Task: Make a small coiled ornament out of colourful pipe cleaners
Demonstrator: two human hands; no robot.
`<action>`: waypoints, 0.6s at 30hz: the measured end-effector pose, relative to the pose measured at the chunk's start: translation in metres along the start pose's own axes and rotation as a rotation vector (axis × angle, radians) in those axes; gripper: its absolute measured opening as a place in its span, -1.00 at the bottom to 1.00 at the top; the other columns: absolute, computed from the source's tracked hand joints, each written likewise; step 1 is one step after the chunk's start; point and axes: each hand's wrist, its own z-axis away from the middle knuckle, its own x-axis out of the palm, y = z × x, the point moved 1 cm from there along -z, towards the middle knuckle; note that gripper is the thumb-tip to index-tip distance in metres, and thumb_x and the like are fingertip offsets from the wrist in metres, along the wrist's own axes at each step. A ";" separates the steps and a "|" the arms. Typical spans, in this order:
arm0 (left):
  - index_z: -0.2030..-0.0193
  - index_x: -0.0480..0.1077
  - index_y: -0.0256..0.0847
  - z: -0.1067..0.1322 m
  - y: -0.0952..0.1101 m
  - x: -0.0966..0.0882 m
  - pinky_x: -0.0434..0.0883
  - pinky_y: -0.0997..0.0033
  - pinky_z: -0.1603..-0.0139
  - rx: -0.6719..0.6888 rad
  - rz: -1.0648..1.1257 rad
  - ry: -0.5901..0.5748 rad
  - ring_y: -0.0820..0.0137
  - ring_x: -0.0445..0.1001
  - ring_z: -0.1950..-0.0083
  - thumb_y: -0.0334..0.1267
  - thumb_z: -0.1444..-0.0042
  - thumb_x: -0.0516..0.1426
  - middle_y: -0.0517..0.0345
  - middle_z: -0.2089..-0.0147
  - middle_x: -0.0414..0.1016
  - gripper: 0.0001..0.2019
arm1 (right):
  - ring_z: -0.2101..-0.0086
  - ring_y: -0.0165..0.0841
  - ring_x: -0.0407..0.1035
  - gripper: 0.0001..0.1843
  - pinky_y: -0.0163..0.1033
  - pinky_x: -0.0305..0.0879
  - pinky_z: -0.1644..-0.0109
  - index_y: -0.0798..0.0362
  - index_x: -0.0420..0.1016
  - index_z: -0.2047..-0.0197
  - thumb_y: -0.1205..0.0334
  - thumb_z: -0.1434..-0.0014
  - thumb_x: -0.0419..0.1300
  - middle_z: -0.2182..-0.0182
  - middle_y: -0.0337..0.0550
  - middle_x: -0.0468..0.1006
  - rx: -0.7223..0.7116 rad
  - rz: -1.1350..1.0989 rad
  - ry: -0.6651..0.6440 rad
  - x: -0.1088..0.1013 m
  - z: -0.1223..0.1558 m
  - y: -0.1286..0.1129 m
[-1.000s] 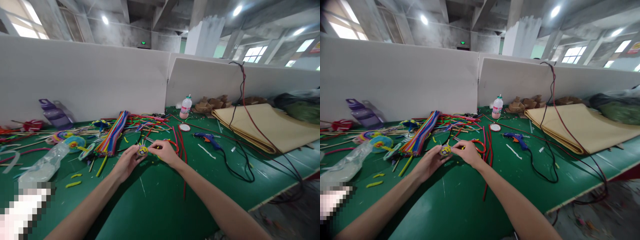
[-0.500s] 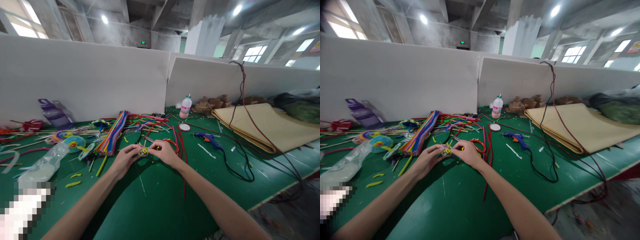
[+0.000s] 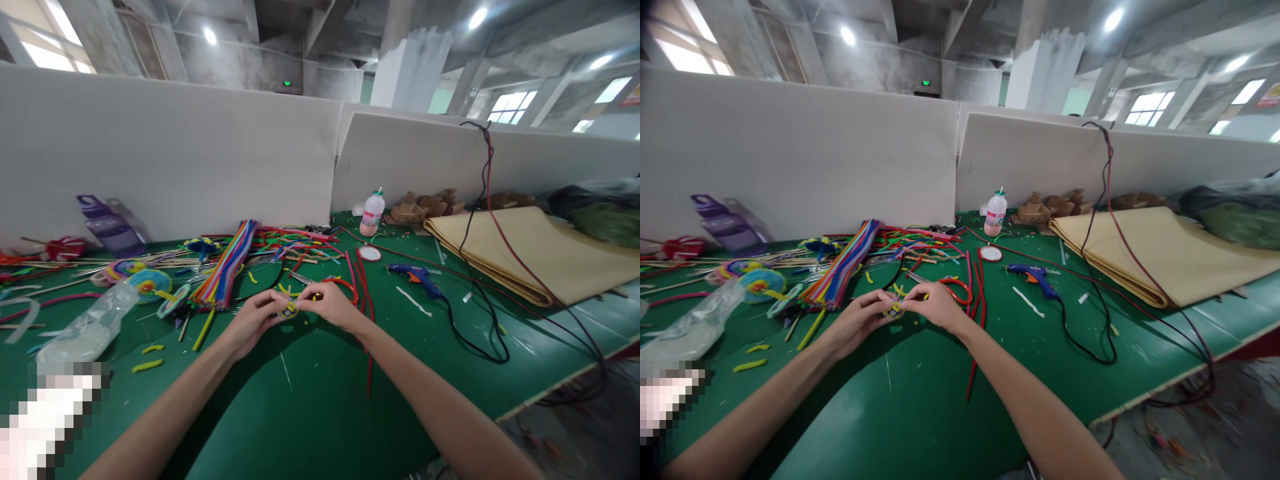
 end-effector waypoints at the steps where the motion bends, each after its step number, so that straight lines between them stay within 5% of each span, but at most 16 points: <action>1: 0.47 0.45 -0.24 0.000 -0.001 0.000 0.41 0.43 0.16 -0.002 0.002 -0.004 0.42 0.45 0.25 -0.29 0.11 0.25 0.14 0.32 0.48 -0.91 | 0.40 -0.42 0.34 -0.86 -0.33 0.22 0.31 0.13 0.51 0.43 0.22 0.03 0.23 0.47 -0.20 0.49 -0.004 0.001 -0.002 -0.001 0.000 0.000; 6: 0.50 0.42 -0.27 -0.002 -0.005 0.001 0.41 0.46 0.23 -0.030 0.084 -0.044 0.49 0.41 0.38 -0.31 0.10 0.24 0.17 0.43 0.46 -0.90 | 0.39 -0.43 0.34 -0.77 -0.34 0.23 0.32 0.10 0.52 0.27 0.20 0.04 0.25 0.42 -0.20 0.50 -0.022 -0.014 -0.046 -0.005 -0.001 0.000; 18: 0.57 0.36 -0.28 -0.001 -0.006 0.002 0.35 0.55 0.35 -0.108 0.187 -0.115 0.56 0.30 0.48 -0.35 0.06 0.21 0.25 0.57 0.30 -0.85 | 0.32 -0.40 0.35 -0.86 -0.30 0.25 0.21 0.09 0.52 0.39 0.19 0.02 0.24 0.36 -0.19 0.48 -0.075 -0.070 -0.065 -0.007 -0.001 -0.001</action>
